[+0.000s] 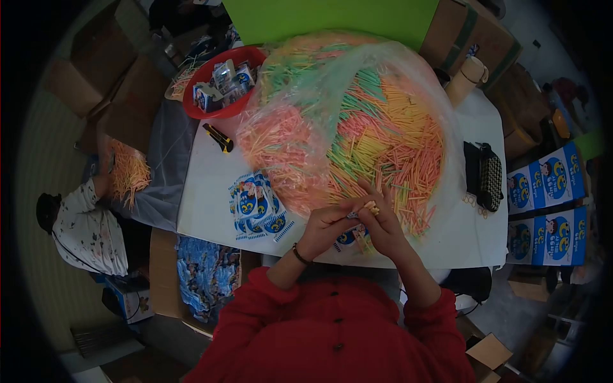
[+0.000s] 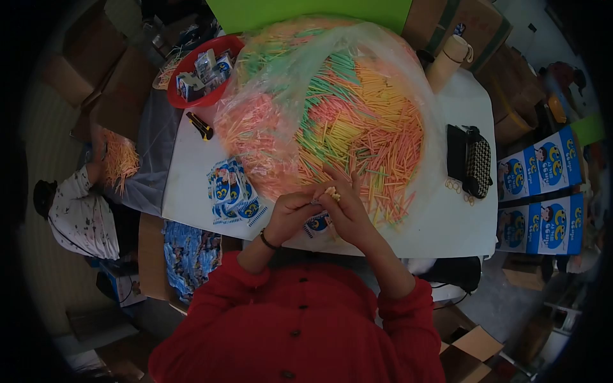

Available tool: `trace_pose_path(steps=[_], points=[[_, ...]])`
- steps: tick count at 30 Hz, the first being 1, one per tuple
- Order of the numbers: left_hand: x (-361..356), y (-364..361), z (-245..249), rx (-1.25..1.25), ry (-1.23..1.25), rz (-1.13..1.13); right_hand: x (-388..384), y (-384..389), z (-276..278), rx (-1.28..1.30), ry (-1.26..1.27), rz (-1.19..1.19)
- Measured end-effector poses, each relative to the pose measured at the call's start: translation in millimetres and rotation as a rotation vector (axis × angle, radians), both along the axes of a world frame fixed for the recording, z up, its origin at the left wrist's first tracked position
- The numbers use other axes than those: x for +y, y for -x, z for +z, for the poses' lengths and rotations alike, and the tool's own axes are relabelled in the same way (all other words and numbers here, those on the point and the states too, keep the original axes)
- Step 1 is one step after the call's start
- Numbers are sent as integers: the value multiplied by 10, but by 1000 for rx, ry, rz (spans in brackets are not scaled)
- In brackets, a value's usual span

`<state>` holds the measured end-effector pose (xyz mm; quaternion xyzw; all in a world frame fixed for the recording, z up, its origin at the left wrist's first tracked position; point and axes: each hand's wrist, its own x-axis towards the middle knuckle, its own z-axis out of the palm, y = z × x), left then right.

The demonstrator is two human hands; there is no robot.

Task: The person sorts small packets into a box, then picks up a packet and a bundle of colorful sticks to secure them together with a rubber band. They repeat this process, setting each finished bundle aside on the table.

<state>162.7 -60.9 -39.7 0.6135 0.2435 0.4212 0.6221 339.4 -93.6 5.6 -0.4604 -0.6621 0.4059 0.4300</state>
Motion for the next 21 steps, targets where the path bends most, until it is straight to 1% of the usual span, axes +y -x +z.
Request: trace_pose_path(steps=[1, 3, 4, 5, 7, 8, 9, 10, 11, 12, 13, 14, 16, 17, 19, 20, 21], points=[[-12, -6, -38, -2, -4, 1, -12, -1, 30, -213, -55, 11], [-27, -6, -90, -62, 225, -84, -37, -23, 193, -232, -73, 31], [-25, -12, -75, -60, 224, -79, -45, -29, 270, -250, -88, 51], [-15, -21, -40, -76, 210, -63, -32, -40, 321, -244, -83, 58], [-20, -21, 20, -92, 186, -34, 9, -95, 372, -35, -112, 10], [-24, -7, 48, -186, 289, -60, 51, -148, 350, -30, -117, 24], [-28, 20, 87, -281, 389, -83, 112, -211, 304, 16, -115, -56], [-41, 48, 162, -280, 380, -58, 192, -261, 252, 65, -112, -131], [-64, 76, 248, -467, 473, -23, 274, -321, 195, 74, -116, -106], [-73, 112, 299, -657, 561, 2, 355, -393, 138, 6, -50, -221], [-70, 197, 287, -659, 552, 9, 433, -421, 95, -67, 16, -344], [-66, 330, 258, -559, 459, 122, 503, -424, 60, -71, 10, -341], [-21, 606, 266, -362, 301, 328, 617, -497, 11, -277, -37, -384], [45, 772, 303, -262, 231, 426, 721, -500, 9, -289, -36, -396], [275, 1116, 612, 131, 246, 734, 971, -436, 6, -695, -225, -306], [355, 1204, 533, 131, 242, 735, 1072, -399, -65, -693, -228, -307], [440, 1276, 363, 566, -119, 845, 1166, -363, -157, -898, -343, -314]])
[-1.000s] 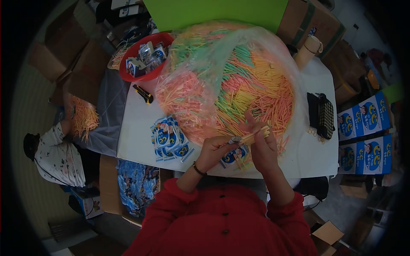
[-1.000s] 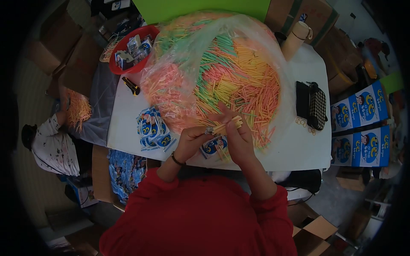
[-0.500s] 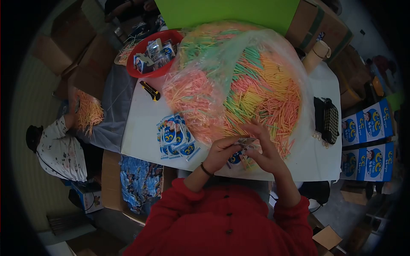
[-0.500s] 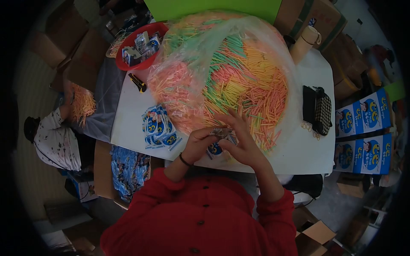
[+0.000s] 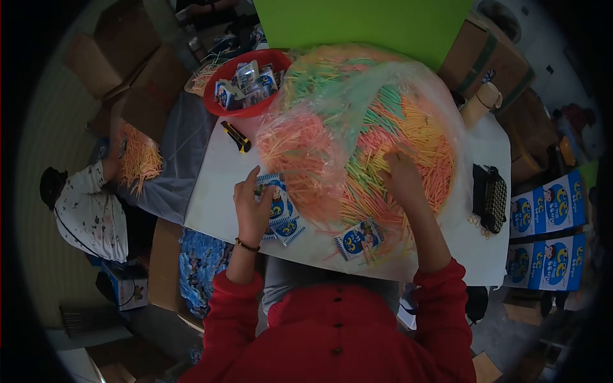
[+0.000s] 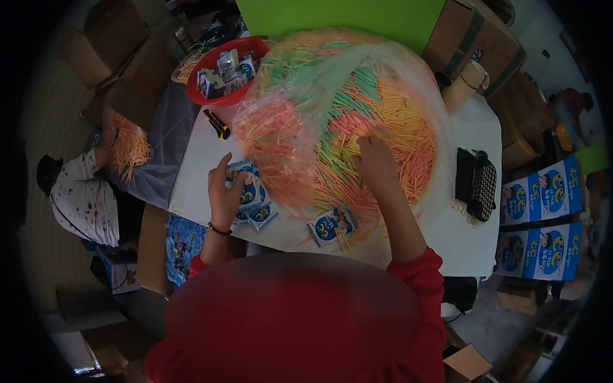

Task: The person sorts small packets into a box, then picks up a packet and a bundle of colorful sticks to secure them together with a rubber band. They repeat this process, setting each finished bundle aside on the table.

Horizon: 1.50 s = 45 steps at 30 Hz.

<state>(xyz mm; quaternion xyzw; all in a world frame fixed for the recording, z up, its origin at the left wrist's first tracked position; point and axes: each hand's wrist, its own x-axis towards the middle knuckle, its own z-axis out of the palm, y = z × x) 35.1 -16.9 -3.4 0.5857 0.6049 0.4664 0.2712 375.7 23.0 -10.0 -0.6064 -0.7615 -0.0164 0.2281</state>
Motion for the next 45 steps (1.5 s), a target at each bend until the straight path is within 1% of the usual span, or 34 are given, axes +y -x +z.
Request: trace_pose_path(steps=[1, 2, 4, 5, 7, 9, 10, 11, 12, 13, 15, 17, 19, 20, 21, 22, 23, 24, 25, 26, 27, 28, 30, 32, 34, 35, 37, 38, 39, 40, 42, 43, 44, 45], points=[[37, 9, -34, 530, -171, 54, 74, 40, -66, -221, -84, -2], [28, 0, -62, 530, -172, 55, 133, 70, -131, -221, -85, -2], [-36, -181, 46, 710, -380, 162, 204, 126, -192, -380, 113, -39], [-86, -282, 69, 709, -373, 156, 232, 145, -201, -381, 121, -40], [-218, -525, 80, 658, -429, -104, 254, 216, -163, -416, 283, -65], [-335, -839, -11, 509, -311, -393, 222, 259, -81, -467, 269, -58], [-395, -979, -57, 505, -313, -390, 205, 271, -52, -518, 254, -57], [-451, -1112, -103, 527, -218, -459, 169, 291, -51, -521, 254, -60], [-472, -1198, -146, 547, -124, -533, 120, 311, -67, -548, 155, -60], [-465, -1251, -210, 544, -132, -544, 82, 309, -91, -574, 56, -63], [-444, -1344, -344, 531, -144, -525, 67, 269, -249, -540, 11, -76], [-379, -1365, -388, 495, -130, -555, 41, 193, -349, -507, -37, -83], [-322, -1322, -379, 465, -111, -572, 18, 138, -355, -339, -90, -44], [-287, -1295, -370, 464, -8, -616, 29, 74, -337, -339, -98, -46], [-261, -1270, -354, 462, 96, -659, 28, -5, -283, -175, 76, -68], [-251, -1254, -346, 461, 93, -656, 27, -66, -248, -11, 253, -88], [-254, -1244, -337, 415, -2, -633, -6, -118, -227, -13, 252, -86], [-263, -1232, -334, 368, -94, -613, -100, -140, -144, 384, 327, -113], [-274, -1221, -357, 367, -93, -617, -190, -154, -110, 783, 392, -141], [-279, -1216, -399, 308, -173, -570, -263, -158, -117, 782, 389, -145], [-272, -1215, -422, 249, -251, -523, -348, -153, -133, 987, 220, -75], [-257, -1216, -400, 248, -251, -527, -437, -147, -161, 1184, 45, -1], [-237, -1202, -364, 152, -350, -424, -617, -153, -417, 1136, 64, -13], [-211, -1159, -417, 156, -352, -440, -716, -184, -527, 1089, 85, -23], [-194, -1151, -450, 162, -351, -459, -773, -200, -517, 1028, 151, 44], [-197, -1144, -467, 141, -319, -459, -798, -197, -528, 1035, 155, 36], [-174, -1174, -484, 122, -300, -470, -763, -185, -403, 1319, 215, -113], [-187, -1210, -498, -232, -62, -461, -771, -198, -322, 1321, 210, -116], [-199, -1228, -507, -582, 183, -434, -790, -177, -155, 1456, 222, -137], [-201, -1211, -435, -582, 185, -431, -795, -159, -61, 1590, 239, -157], [-199, -1151, -309, -1006, 572, -496, -781, -226, -50, 1534, 244, -151], [-195, -1143, -339, -1006, 570, -492, -778, -273, -50, 1478, 244, -149], [-185, -1141, -394, -1086, 621, -518, -770, -312, -89, 1478, 246, -146], [-177, -1146, -400, -1164, 672, -545, -754, -342, -143, 1443, 185, -138]])
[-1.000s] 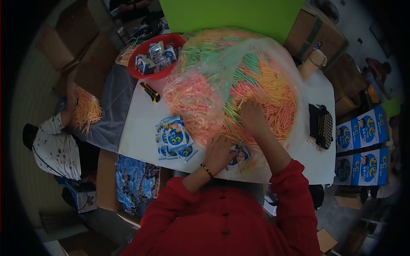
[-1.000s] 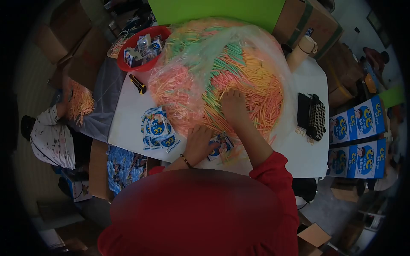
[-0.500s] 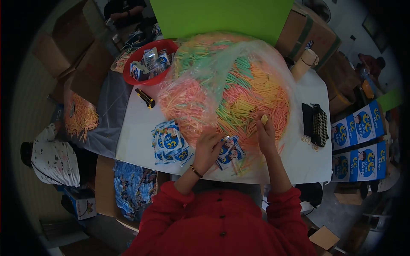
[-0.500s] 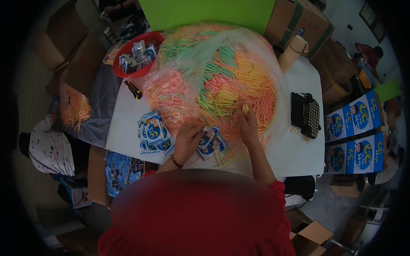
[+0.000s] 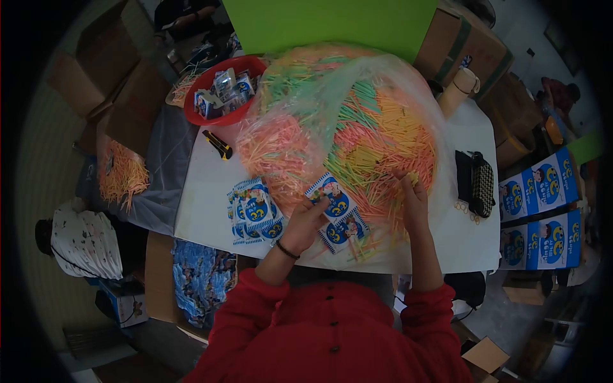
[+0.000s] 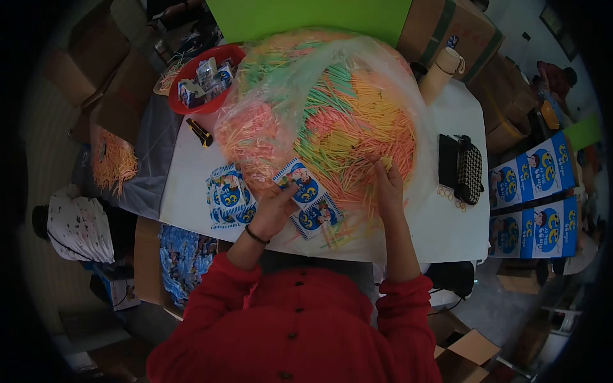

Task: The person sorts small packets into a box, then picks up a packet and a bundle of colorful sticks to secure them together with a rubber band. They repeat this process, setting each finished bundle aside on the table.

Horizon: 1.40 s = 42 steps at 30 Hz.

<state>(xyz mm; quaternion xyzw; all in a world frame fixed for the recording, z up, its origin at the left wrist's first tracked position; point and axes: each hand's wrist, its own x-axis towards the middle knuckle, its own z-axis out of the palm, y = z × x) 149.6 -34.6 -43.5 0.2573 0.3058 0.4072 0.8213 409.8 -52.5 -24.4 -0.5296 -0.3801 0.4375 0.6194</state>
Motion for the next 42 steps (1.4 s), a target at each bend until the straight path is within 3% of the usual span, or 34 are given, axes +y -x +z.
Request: trace_pose_path(steps=[4, 11, 13, 14, 16, 19, 22, 24, 26, 28, 29, 31, 32, 34, 38, 40, 41, 42], points=[[-28, -36, 57, -126, -2, -18, 4, -79, -162, -128, -77, -5], [-53, -56, -10, 63, -44, 50, -127, -110, -255, -330, 4, 68], [-45, -24, -18, 109, -72, 56, -147, -149, -262, -715, -149, 83], [-39, 1, -20, 91, -74, 26, -145, -165, -273, -716, -149, 86], [-48, 3, 33, 75, -70, -4, -160, -146, -129, -45, -60, -59], [-78, -58, 134, -30, -49, 16, -137, -168, 103, 133, -34, -99], [-79, -85, 117, -34, -112, -9, -113, -186, 64, 22, -49, -81], [-57, -51, 17, 200, -370, -128, -143, -92, 114, 164, -43, -80], [-67, -69, -10, 247, -370, -109, -149, -38, 63, 306, -28, -78], [-69, -83, -5, 296, -374, -101, -118, -29, -144, -101, -205, -29], [-53, -88, -11, 281, -336, -77, -124, -17, -215, -97, -207, -31], [-30, -95, 24, 264, -304, -58, -164, 45, -259, -470, -145, 88], [-40, -95, 41, 234, -228, -51, -174, 58, -275, -471, -147, 88], [-56, -87, 58, 204, -147, -36, -184, 160, -234, -763, -141, -18], [-98, -104, 44, 112, -59, -85, -364, 527, 169, -592, -180, 60], [-103, -166, 67, 61, -21, -138, -392, 690, 246, -475, -137, 344], [-129, -216, 87, -76, 15, -78, -391, 702, 227, -478, -139, 333], [-147, -246, 138, -213, 55, -19, -388, 712, 172, -448, 44, 382]])
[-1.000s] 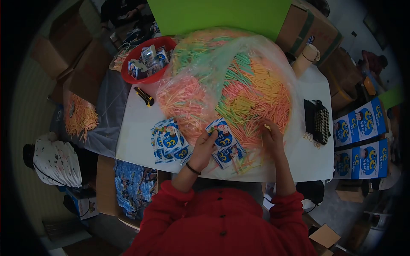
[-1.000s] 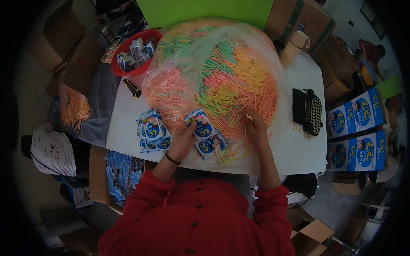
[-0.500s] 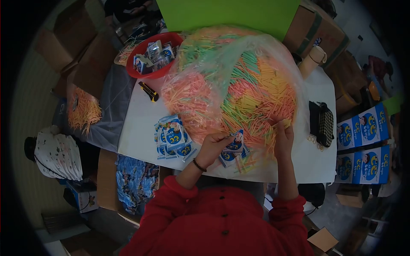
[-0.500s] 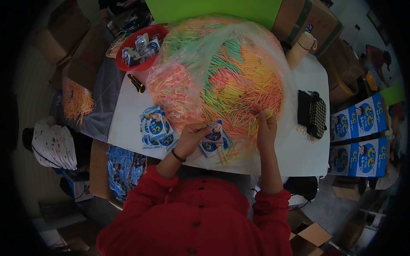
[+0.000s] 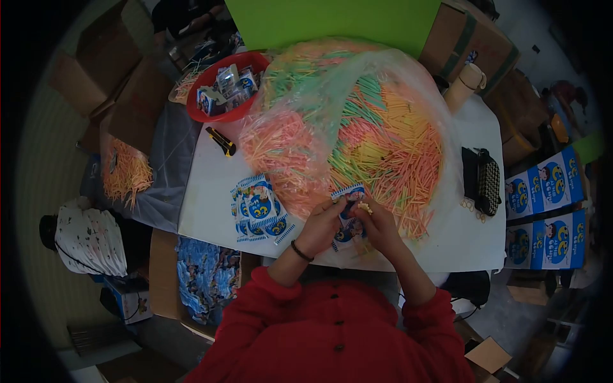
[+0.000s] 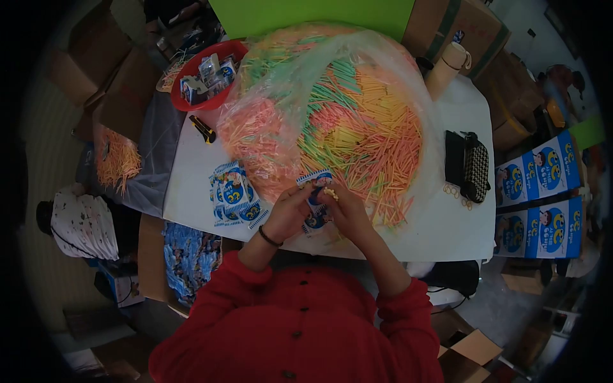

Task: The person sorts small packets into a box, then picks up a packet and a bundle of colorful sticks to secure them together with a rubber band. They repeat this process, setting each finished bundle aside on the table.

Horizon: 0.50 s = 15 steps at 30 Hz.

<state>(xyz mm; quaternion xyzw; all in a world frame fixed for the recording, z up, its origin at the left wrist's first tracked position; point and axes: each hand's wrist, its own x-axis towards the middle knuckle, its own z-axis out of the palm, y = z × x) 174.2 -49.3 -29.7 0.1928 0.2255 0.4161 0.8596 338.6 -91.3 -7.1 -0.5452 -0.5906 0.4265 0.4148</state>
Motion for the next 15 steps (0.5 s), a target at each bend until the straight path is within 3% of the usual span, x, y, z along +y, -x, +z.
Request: trace_pose_path(steps=[1, 2, 4, 5, 6, 7, 9, 11, 15], points=[[-2, 9, 53, -2, -3, -6, 5, 0, -56, -3, 189, 8], [-7, 52, 117, 62, -80, -7, 3, -35, -105, -5, 192, 11], [-11, 162, 76, 134, -149, 8, -17, -71, -150, 398, -30, -42], [4, 219, -47, 321, -346, 9, -37, -75, -166, 403, -21, -34], [17, 249, -114, 506, -545, 6, -35, -70, -42, 623, -44, -75], [18, 253, -116, 509, -544, 6, -27, -74, 70, 840, -71, -122], [26, 208, -86, 651, -769, 17, 32, -34, 213, 797, -159, -77], [-9, 128, -12, 632, -785, 21, 50, 19, 286, 747, -246, -37], [-11, 111, 63, 640, -839, 3, 106, 131, 352, 672, -171, 35]])
